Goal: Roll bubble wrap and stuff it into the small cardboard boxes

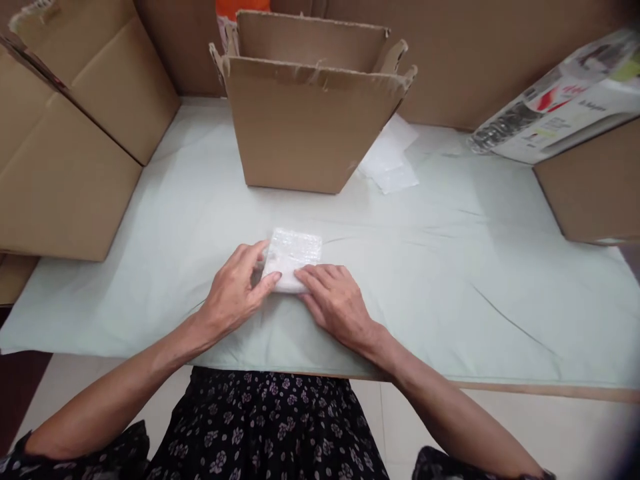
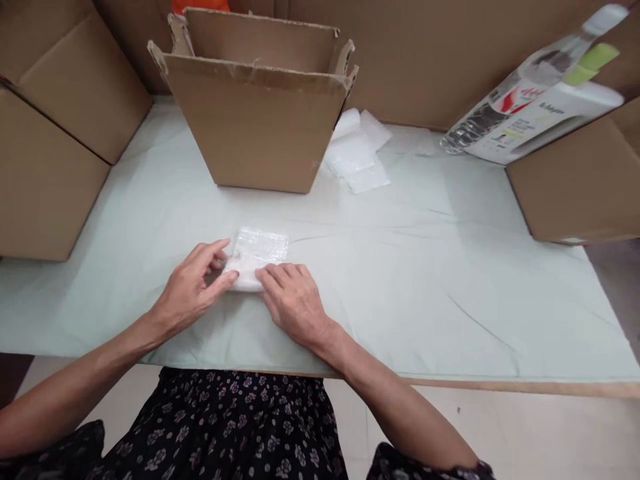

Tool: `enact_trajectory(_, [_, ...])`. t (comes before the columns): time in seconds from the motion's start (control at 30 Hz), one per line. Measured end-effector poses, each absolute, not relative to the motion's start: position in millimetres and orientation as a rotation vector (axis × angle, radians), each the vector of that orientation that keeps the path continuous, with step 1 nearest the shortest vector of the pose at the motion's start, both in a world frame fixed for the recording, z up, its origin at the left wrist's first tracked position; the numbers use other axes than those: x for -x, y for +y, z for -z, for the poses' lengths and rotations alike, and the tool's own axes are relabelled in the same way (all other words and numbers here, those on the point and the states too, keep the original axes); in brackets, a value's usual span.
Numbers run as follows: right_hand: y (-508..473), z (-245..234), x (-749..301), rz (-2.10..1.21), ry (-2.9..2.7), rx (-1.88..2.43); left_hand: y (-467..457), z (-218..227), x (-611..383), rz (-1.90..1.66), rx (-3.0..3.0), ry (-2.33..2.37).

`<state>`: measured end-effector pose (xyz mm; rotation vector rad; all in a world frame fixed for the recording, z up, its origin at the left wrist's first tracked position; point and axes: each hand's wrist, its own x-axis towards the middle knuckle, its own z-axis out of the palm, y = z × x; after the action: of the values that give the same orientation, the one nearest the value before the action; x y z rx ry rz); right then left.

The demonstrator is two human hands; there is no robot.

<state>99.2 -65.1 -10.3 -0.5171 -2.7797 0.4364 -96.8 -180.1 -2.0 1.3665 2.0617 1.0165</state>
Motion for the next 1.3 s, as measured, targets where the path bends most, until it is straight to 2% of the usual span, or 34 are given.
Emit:
enact_trajectory(0.13, [-61.4,8.9,-95.2,-1.015,-2.475,0.799,-198.4,-3.0,86.8,-1.276,-0.725,1.712])
enact_trajectory(0.23, [-68.1,3.4,-95.8,-1.397,-2.358,0.809,-198.0,-3.0,74.8,-1.329,-0.504,1.491])
enact_trajectory(0.4, [-65.2,2.3,-102.6,-1.273,-2.28,0.788,-190.3,-7.1,62.8,-1.397,-0.507,1.435])
enact_trajectory(0.6, [-54.2,4.8,-107.4,-1.807,-2.078,0.789,-185.2,-9.0,70.6,-1.369,-0.752,1.478])
enact_trajectory(0.7, [-46.9,5.3,-109.7,-1.631,-1.959,0.936,-164.3,-23.7,95.5,-1.476,-1.115,1.71])
enact_trajectory(0.83, [-32.8,-1.0,-118.1,-1.418,-1.999,1.004,-107.0,-75.3,146.0,-1.54,-1.863,2.183])
enact_trajectory(0.9, [-28.4,-5.1,-122.2,-1.347,-2.068,0.995,-72.4,-100.2,169.3,-1.446,-2.119,2.3])
enact_trajectory(0.97, [-25.8,-8.1,-125.5,-1.29,-2.11,0.988,-42.2,-114.7,186.3,-1.184,-2.197,2.363])
enact_trajectory(1.07, [-21.0,-12.8,-131.5,-1.225,-2.132,0.989,-16.8,-116.8,196.9,-0.926,-2.179,2.351])
enact_trajectory(1.17, [-13.1,-27.2,-141.4,-1.111,-2.121,1.027,-22.4,-109.8,191.7,-1.088,-2.243,2.253])
enact_trajectory(1.3, [-7.8,-69.2,-155.5,-0.943,-1.976,1.063,-75.3,-106.3,168.8,-1.305,-2.356,2.101])
